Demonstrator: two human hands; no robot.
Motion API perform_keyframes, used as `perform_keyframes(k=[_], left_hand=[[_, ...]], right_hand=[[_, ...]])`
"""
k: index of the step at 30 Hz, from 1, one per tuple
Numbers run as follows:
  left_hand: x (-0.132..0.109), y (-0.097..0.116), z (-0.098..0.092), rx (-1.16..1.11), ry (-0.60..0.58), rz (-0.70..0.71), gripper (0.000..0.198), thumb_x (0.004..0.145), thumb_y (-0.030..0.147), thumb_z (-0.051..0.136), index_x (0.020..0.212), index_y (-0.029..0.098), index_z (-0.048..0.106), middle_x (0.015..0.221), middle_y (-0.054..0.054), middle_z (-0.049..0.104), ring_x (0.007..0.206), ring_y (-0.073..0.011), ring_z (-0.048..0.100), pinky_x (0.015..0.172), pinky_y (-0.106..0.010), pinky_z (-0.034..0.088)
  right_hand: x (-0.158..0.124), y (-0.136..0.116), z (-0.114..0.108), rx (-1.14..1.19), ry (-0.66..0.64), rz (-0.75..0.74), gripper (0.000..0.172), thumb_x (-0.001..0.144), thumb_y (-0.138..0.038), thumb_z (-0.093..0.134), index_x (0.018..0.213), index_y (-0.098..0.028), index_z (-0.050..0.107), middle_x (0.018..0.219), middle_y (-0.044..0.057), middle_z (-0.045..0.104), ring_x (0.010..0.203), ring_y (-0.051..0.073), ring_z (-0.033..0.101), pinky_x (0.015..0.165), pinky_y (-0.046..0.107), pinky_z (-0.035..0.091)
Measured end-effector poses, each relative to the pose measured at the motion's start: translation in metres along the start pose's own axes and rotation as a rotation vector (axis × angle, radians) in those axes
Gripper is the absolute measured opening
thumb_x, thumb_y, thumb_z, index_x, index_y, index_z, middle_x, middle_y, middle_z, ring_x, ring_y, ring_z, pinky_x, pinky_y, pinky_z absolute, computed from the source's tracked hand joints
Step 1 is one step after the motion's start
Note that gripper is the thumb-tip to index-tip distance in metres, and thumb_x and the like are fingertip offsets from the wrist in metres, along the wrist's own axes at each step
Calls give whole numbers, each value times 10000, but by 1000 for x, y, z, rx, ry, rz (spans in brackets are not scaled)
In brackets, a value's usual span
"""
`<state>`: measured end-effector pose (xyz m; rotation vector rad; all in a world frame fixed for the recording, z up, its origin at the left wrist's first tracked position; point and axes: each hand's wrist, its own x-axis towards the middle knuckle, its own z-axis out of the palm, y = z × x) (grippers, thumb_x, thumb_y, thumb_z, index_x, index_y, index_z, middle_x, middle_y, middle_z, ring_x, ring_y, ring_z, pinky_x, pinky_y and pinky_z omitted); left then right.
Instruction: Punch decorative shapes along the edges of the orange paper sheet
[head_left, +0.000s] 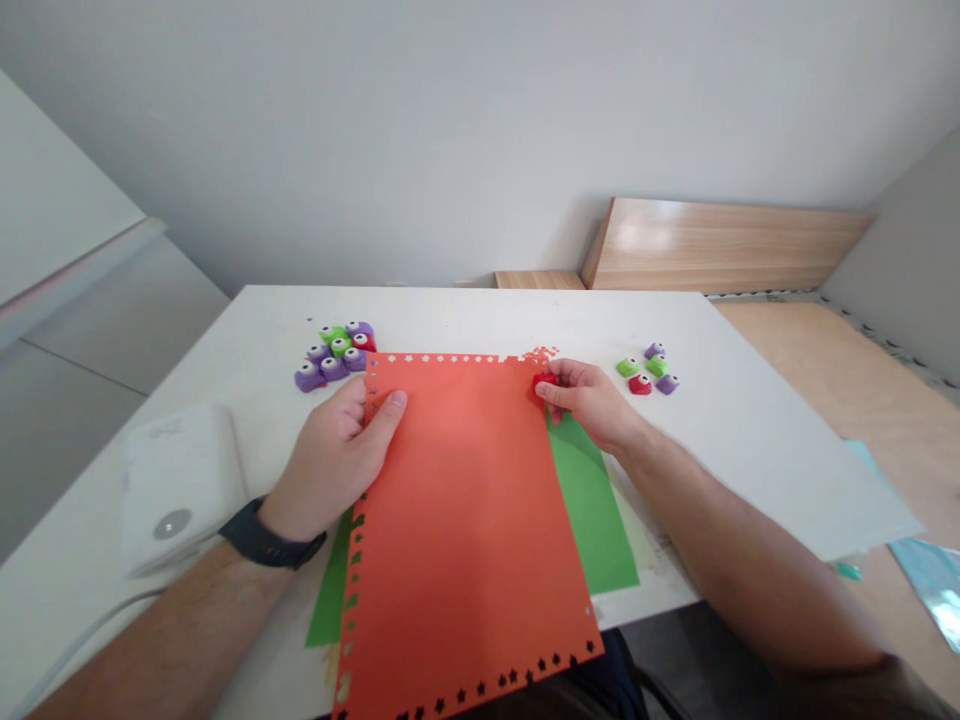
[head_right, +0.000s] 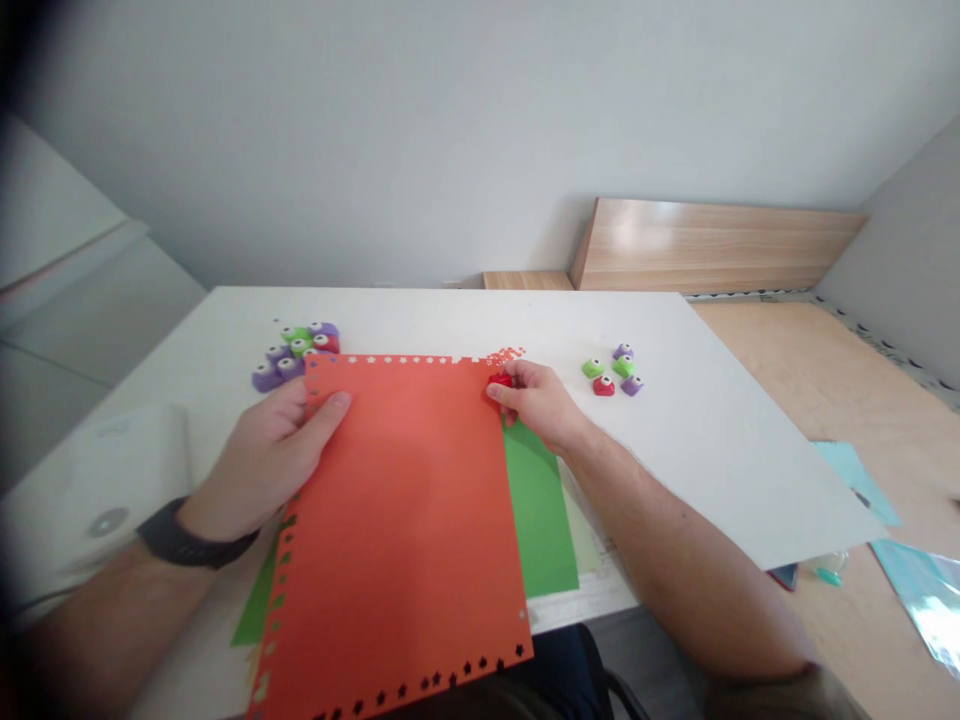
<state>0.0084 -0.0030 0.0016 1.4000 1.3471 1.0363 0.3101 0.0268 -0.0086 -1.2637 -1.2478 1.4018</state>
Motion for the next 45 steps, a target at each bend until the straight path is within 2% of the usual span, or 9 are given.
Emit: perform_keyframes(k=[5, 18, 26, 35, 41, 45], left_hand=[[0, 1, 0, 20, 17, 4, 538, 936, 524, 716, 1383, 231, 650, 1315, -102, 758, 1018, -288, 760, 906, -418, 615], [2, -6, -3, 33, -1, 9, 517, 970, 500, 679, 1417, 246, 632, 1389, -105, 723, 1104, -296, 745, 934, -419, 607], [0, -1, 0, 12, 22, 17, 516, 952, 508, 708, 1383, 228, 658, 1291, -96, 771, 1002, -273, 772, 850, -379, 629], [2, -6, -3, 9, -4, 11, 528, 963, 487, 700, 1428, 244, 636, 1367, -109, 736, 1108, -300, 755, 936, -431, 615], [1, -4, -2, 1, -3, 12, 538, 964, 513, 696, 1430, 251, 636, 1367, -100, 738, 1083, -284, 762, 949, -417, 612], [0, -2, 0, -7, 5, 2, 552, 950, 528, 707, 1416, 240, 643, 1341, -100, 750, 1023, -279, 770, 888, -400, 627]], right_hand=[[0, 0, 0, -10, 2, -14, 320, 712, -405, 856, 818, -187, 648, 707, -19, 623, 509, 106, 518, 494, 283, 414], [-1, 2, 0, -18, -4, -10, 297, 735, -387, 842, 838, -181, 656, 695, -14, 616, 565, 118, 530, 519, 276, 454], [-2, 2, -1, -85, -35, 5, 280, 768, -383, 808, 866, -171, 653, 737, 10, 669, 618, 120, 575, 540, 243, 478], [-3, 1, -1, -82, -17, 22, 312, 758, -389, 820, 898, -182, 634, 755, 8, 667, 601, 136, 639, 409, 208, 432], [-5, -2, 0, -74, -38, 39, 311, 767, -375, 814, 914, -180, 621, 726, -5, 661, 540, 132, 658, 352, 188, 395], [-5, -3, 1, -83, -45, 57, 297, 782, -366, 792, 937, -182, 617, 685, -8, 666, 506, 131, 645, 328, 179, 364]])
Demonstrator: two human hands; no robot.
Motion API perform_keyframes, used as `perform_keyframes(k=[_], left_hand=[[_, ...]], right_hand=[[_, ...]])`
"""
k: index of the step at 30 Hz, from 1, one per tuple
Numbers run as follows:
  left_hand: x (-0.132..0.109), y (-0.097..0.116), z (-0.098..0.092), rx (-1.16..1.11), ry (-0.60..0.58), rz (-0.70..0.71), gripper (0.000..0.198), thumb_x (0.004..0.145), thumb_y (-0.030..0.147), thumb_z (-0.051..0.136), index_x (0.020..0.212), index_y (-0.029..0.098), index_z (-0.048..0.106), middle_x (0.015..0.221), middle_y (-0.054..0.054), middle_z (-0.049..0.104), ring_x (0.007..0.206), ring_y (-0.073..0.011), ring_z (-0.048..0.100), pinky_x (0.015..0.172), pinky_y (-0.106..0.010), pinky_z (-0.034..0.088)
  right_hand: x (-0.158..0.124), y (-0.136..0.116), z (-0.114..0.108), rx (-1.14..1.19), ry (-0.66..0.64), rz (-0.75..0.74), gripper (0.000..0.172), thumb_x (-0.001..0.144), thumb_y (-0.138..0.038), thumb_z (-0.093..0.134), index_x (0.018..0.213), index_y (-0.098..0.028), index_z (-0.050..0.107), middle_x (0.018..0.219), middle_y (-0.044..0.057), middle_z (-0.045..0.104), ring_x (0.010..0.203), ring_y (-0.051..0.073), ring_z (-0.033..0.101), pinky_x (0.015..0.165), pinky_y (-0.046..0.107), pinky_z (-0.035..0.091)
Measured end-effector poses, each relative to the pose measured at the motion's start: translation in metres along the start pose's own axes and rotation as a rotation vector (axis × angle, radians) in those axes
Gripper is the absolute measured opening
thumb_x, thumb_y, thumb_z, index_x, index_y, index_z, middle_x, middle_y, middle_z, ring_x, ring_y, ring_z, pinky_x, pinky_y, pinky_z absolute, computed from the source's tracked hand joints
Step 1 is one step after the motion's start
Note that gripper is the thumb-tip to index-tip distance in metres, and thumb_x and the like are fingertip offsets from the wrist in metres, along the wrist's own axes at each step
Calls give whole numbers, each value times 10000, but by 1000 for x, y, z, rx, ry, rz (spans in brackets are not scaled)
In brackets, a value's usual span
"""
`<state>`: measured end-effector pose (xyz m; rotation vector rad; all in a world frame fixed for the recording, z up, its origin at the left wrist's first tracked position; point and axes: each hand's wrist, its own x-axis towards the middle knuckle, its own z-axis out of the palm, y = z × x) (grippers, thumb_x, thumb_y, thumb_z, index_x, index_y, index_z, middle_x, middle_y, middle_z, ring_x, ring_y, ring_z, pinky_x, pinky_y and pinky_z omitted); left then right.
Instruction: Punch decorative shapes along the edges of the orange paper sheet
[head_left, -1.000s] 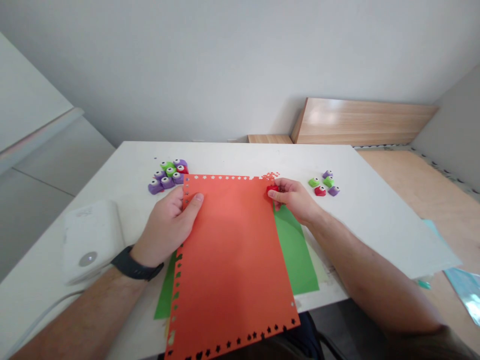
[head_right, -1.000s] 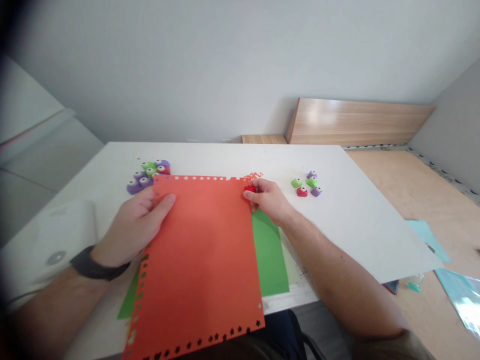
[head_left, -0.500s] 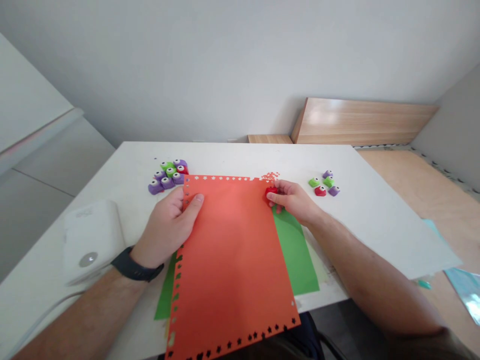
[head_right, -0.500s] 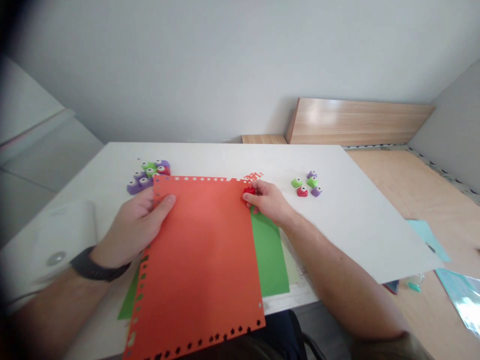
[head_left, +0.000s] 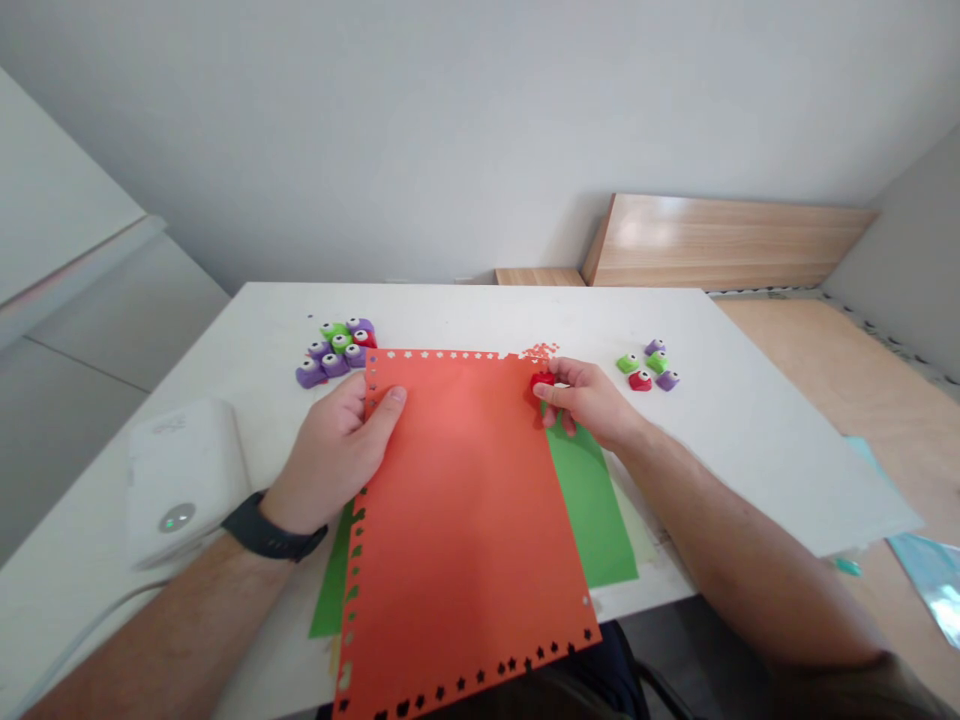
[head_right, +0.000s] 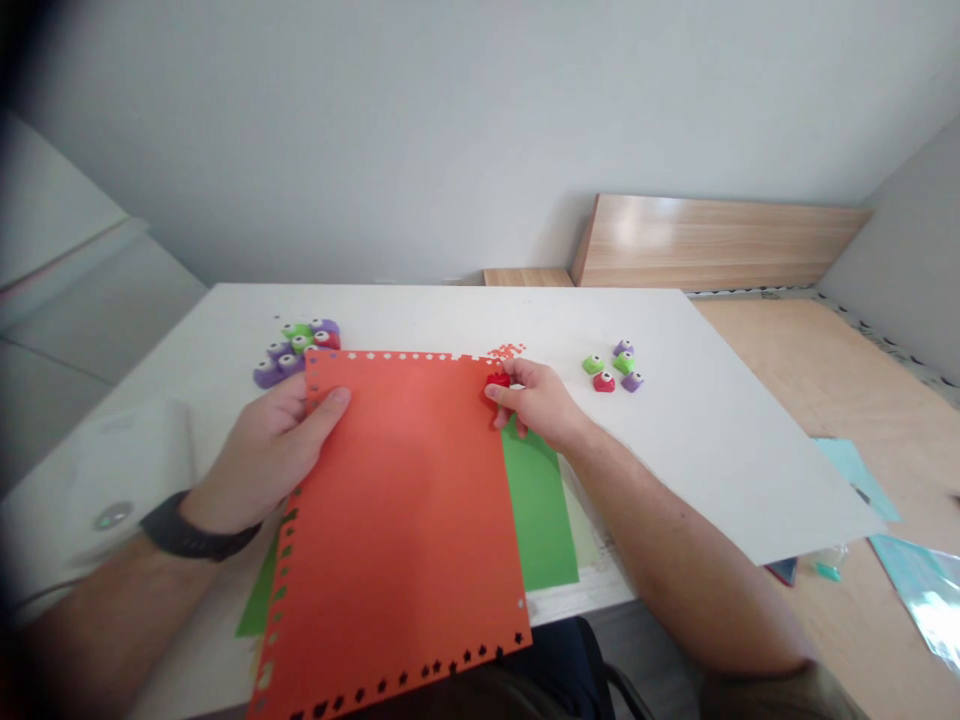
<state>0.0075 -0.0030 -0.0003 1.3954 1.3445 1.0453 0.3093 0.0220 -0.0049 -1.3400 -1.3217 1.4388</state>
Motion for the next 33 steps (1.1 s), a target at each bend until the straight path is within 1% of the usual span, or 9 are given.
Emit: perform_keyframes(k=[4, 8, 12, 15, 19, 21, 26, 31, 33], left_hand=[[0, 2, 1, -1, 6, 0, 545, 952, 517, 707, 1405, 222, 643, 1315, -104, 758, 1002, -269, 765, 879, -391, 625], [-1, 3, 2, 8, 6, 3, 517, 946, 474, 712, 1392, 222, 647, 1283, -96, 766, 984, -275, 763, 837, -383, 630], [-1, 3, 3, 20, 12, 12, 478, 945, 470, 695, 1356, 229, 663, 1229, -84, 783, 966, -285, 767, 835, -389, 641], [-1, 5, 4, 38, 11, 17, 440, 954, 461, 681, 1331, 233, 669, 1215, -77, 786, 975, -283, 765, 829, -378, 642], [-2, 8, 4, 64, 28, 13, 415, 952, 449, 681, 1307, 233, 679, 1194, -71, 790, 972, -278, 763, 823, -371, 638], [-2, 8, 4, 48, 33, 6, 436, 943, 456, 688, 1317, 232, 673, 1201, -77, 788, 968, -283, 764, 822, -377, 638], [-2, 6, 4, 10, 17, -1, 494, 924, 488, 711, 1349, 242, 659, 1240, -89, 780, 975, -291, 766, 854, -402, 637], [-1, 5, 2, 78, 23, 16, 495, 945, 500, 702, 1352, 220, 662, 1273, -88, 775, 992, -275, 760, 867, -374, 618], [-1, 4, 1, 101, 24, 24, 494, 964, 504, 680, 1372, 227, 655, 1310, -86, 762, 1031, -279, 754, 888, -380, 609]], right_hand=[[0, -1, 0, -21, 14, -6, 271, 800, -371, 774, 927, -189, 618, 574, -43, 608, 415, 109, 553, 307, 181, 311], [0, -2, -1, -36, 44, -17, 252, 807, -370, 763, 921, -201, 616, 518, -71, 564, 355, 88, 456, 305, 189, 264], [3, -1, 1, -40, 84, 2, 224, 797, -355, 757, 895, -205, 621, 458, -97, 488, 324, 77, 364, 315, 203, 215], [5, 0, 4, -20, 102, 5, 232, 775, -348, 767, 888, -201, 627, 479, -99, 485, 331, 65, 321, 326, 212, 185], [4, 0, 5, -3, 117, -38, 305, 767, -397, 797, 927, -197, 633, 519, -104, 496, 354, 52, 300, 353, 214, 186], [3, -1, 3, -23, 94, -40, 329, 783, -437, 804, 930, -195, 636, 518, -103, 490, 356, 53, 310, 358, 216, 193], [1, 2, -5, -54, 19, 0, 371, 810, -487, 803, 973, -205, 625, 593, -57, 584, 387, 91, 478, 336, 210, 235], [2, 4, -11, 69, 27, -31, 386, 797, -426, 814, 1045, -200, 625, 801, -18, 661, 419, 80, 526, 308, 209, 236], [1, 3, -13, 94, 8, -37, 379, 798, -405, 815, 1054, -196, 629, 831, -14, 660, 429, 77, 533, 307, 206, 234]])
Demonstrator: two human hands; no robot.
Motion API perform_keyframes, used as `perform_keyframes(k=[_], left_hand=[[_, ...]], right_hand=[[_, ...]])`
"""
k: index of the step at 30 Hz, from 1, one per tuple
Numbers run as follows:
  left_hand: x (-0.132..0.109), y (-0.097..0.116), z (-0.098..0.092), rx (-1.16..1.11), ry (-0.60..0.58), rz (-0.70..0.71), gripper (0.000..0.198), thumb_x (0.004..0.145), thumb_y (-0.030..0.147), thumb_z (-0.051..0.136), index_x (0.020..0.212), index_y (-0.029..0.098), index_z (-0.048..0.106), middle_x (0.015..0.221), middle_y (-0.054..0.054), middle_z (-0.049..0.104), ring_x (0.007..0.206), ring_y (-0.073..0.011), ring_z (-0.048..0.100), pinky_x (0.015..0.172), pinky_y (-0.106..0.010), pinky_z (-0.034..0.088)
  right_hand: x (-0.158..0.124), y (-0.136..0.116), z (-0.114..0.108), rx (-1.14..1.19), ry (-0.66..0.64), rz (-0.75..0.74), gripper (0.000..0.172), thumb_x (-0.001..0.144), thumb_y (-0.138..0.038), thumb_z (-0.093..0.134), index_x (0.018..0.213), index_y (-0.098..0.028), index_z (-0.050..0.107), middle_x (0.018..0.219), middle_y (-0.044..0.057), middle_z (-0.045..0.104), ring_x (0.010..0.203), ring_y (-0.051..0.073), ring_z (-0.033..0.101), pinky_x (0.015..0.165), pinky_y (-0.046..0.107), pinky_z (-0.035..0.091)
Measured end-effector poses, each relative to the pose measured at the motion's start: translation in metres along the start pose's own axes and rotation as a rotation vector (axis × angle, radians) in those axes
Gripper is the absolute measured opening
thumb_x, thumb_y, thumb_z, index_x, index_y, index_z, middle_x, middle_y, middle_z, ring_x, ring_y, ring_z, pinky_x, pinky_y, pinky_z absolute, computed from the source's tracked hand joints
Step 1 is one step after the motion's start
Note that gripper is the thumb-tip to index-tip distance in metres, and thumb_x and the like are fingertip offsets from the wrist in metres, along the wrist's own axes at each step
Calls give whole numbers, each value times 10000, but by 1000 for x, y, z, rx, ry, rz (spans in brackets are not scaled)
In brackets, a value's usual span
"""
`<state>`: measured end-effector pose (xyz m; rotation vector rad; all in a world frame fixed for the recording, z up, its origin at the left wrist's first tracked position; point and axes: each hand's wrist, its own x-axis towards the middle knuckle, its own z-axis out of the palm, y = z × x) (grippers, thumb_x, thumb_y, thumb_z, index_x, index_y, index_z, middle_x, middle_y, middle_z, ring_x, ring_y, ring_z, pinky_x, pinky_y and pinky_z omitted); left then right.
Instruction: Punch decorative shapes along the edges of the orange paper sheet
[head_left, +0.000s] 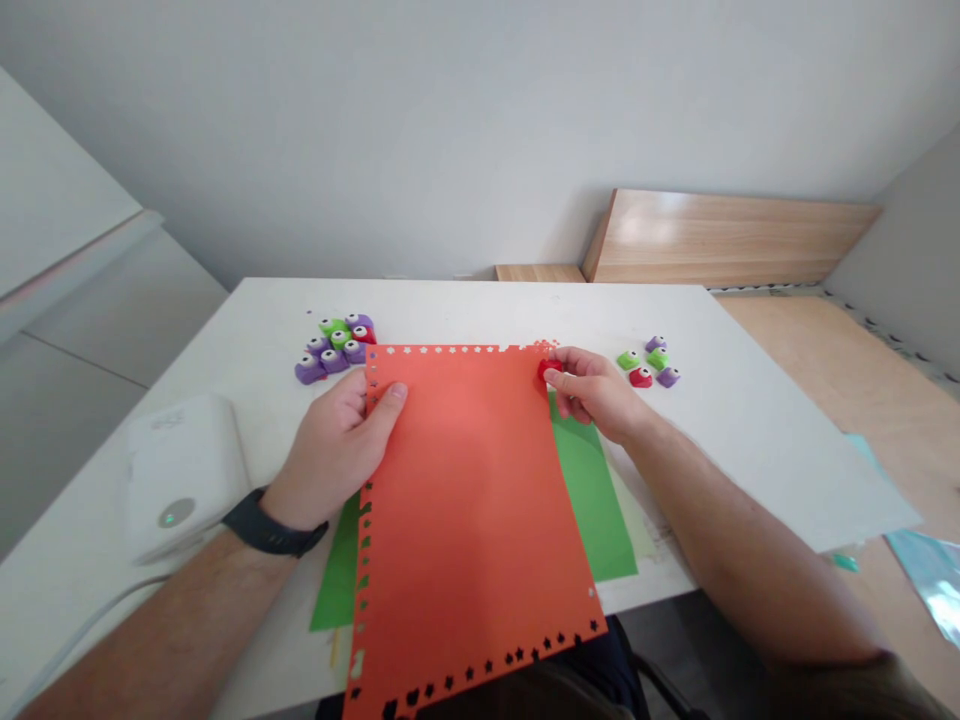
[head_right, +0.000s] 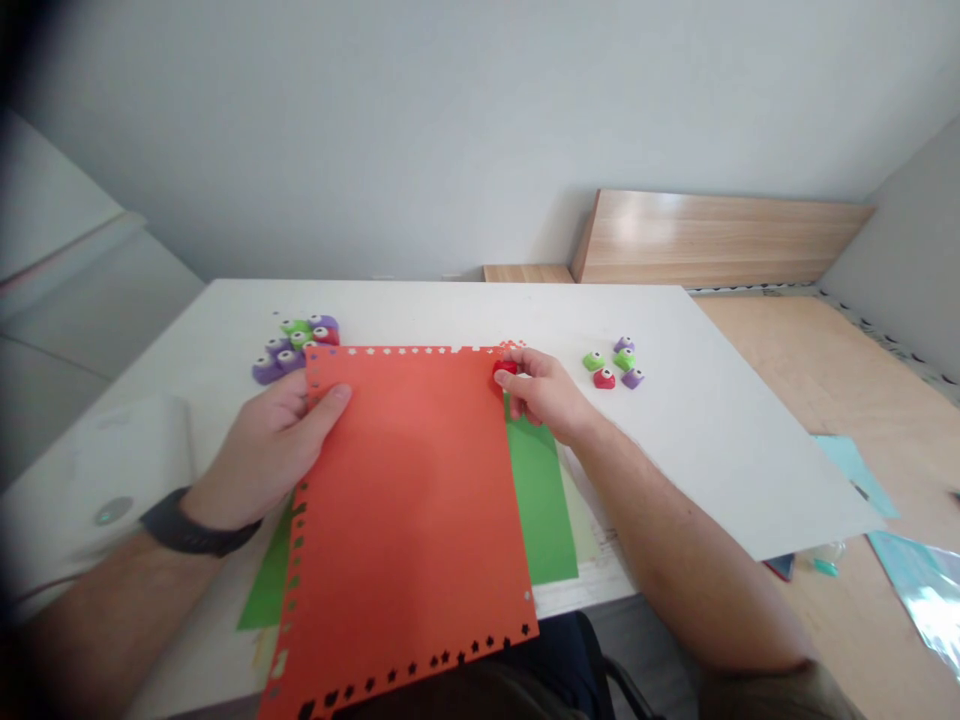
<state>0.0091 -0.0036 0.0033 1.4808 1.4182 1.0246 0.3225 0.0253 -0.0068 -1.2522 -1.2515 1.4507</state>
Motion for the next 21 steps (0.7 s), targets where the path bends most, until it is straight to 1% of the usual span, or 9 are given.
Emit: perform_keyframes(k=[3, 8, 11, 13, 16, 21], left_hand=[[0, -2, -1, 9, 2, -5, 496, 994, 521, 633, 1398, 235, 643, 1365, -89, 737, 1082, -283, 744, 929, -398, 596], [0, -4, -2, 7, -8, -12, 510, 998, 531, 624, 1405, 224, 641, 1350, -97, 743, 1065, -286, 748, 899, -392, 600], [1, -4, -2, 26, 0, -15, 505, 991, 538, 633, 1394, 236, 651, 1357, -92, 741, 1088, -294, 743, 901, -396, 598], [1, -4, -2, 8, -5, -22, 506, 989, 541, 635, 1396, 242, 647, 1368, -90, 736, 1084, -293, 746, 910, -403, 600], [0, -1, -1, -11, -2, -20, 504, 983, 538, 646, 1387, 236, 647, 1362, -94, 739, 1066, -284, 751, 915, -399, 601], [0, 2, 0, -10, 15, -19, 493, 973, 544, 656, 1346, 222, 662, 1302, -95, 766, 1022, -275, 761, 895, -384, 605]], right_hand=[[-1, -1, -2, -2, -45, 24, 375, 803, -407, 818, 1052, -192, 636, 806, -15, 651, 439, 82, 533, 313, 206, 241], [-2, -1, -4, -20, -66, 20, 365, 810, -425, 817, 1034, -198, 639, 765, -12, 661, 457, 95, 530, 328, 211, 242], [-3, -1, -3, -81, -97, 20, 332, 848, -438, 785, 1028, -194, 649, 635, -36, 610, 420, 89, 461, 348, 211, 246], [-4, -2, -3, -109, -116, 25, 315, 868, -438, 766, 1029, -192, 653, 591, -46, 585, 407, 86, 431, 356, 210, 247], [-4, -3, -3, -110, -121, 19, 307, 869, -428, 767, 1030, -191, 654, 606, -43, 591, 430, 91, 460, 362, 209, 257], [-3, -2, -5, -119, -106, 13, 309, 854, -418, 779, 1018, -184, 664, 625, -36, 603, 441, 92, 468, 371, 214, 268]])
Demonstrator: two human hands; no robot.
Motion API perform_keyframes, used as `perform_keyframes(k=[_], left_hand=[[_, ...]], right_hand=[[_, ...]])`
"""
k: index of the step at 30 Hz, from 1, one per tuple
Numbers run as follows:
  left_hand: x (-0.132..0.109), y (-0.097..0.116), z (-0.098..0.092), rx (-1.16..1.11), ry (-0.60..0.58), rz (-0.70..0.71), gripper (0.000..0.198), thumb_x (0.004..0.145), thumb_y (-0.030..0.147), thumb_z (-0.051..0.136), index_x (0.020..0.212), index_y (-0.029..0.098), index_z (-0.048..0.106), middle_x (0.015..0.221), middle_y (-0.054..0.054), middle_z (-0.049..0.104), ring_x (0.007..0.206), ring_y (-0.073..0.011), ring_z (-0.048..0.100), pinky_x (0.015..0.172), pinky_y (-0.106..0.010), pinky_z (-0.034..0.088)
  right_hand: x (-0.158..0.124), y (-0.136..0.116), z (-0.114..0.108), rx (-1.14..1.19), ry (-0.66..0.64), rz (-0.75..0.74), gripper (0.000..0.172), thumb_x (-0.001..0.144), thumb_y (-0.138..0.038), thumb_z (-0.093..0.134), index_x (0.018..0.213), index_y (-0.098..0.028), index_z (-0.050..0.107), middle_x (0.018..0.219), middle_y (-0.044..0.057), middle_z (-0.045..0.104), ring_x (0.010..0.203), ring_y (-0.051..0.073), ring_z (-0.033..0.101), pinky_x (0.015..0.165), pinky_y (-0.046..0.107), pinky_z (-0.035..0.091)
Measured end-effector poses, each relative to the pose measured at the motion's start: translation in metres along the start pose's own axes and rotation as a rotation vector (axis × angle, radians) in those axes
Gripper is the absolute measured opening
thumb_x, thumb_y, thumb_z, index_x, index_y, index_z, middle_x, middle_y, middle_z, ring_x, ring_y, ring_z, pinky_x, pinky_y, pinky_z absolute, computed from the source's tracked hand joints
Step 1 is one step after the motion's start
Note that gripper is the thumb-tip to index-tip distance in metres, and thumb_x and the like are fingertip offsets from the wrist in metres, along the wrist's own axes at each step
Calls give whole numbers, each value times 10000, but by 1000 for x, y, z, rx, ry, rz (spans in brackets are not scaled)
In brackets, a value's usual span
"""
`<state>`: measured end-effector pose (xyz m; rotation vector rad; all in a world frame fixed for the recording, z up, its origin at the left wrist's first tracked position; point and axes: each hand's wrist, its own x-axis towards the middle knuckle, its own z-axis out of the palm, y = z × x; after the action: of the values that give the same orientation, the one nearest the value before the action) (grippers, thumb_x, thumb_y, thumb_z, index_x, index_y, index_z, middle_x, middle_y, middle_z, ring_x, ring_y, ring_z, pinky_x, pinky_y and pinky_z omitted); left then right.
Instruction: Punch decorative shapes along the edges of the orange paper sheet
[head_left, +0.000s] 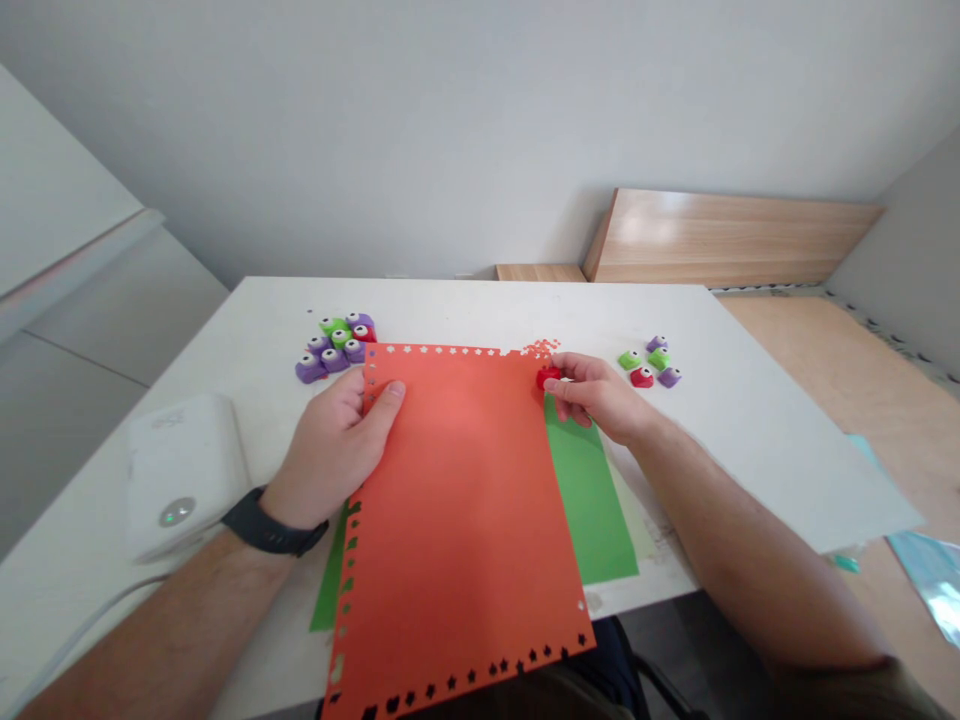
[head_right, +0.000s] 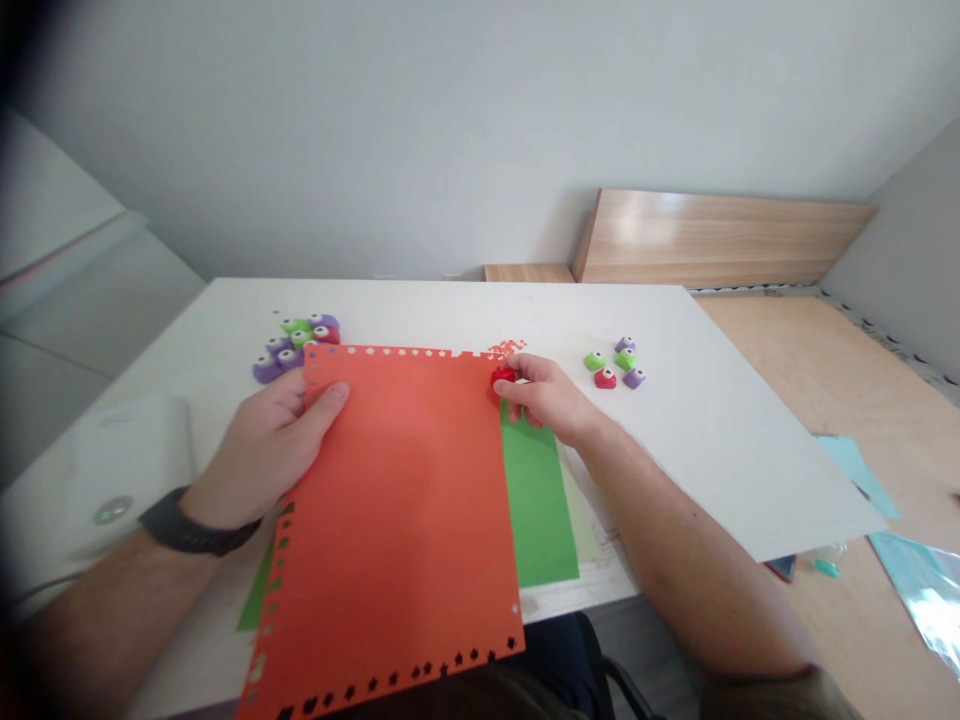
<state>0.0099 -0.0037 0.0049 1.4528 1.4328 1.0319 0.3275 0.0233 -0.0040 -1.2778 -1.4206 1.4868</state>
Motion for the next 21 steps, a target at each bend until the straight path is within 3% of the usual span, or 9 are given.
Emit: perform_keyframes(k=[7, 13, 21], left_hand=[[1, -2, -1, 6, 16, -9, 508, 962, 556, 668, 1344, 221, 669, 1294, -97, 769, 996, -278, 765, 867, -386, 609], [1, 0, -1, 24, 8, -17, 506, 967, 559, 660, 1341, 218, 668, 1272, -96, 777, 988, -274, 766, 857, -377, 609], [0, -1, 0, -22, -2, -22, 501, 965, 551, 672, 1351, 232, 669, 1288, -86, 773, 998, -269, 766, 881, -381, 608]], right_hand=[[0, 1, 0, 22, 6, -27, 308, 822, -393, 805, 1006, -178, 682, 796, -5, 647, 557, 110, 578, 395, 219, 351], [-3, -4, 3, -8, -43, -16, 276, 820, -385, 806, 939, -171, 677, 764, -5, 626, 592, 119, 590, 421, 218, 374], [-1, -3, 2, 29, 11, -24, 280, 796, -355, 814, 957, -171, 678, 759, 0, 653, 590, 125, 594, 437, 225, 408]])
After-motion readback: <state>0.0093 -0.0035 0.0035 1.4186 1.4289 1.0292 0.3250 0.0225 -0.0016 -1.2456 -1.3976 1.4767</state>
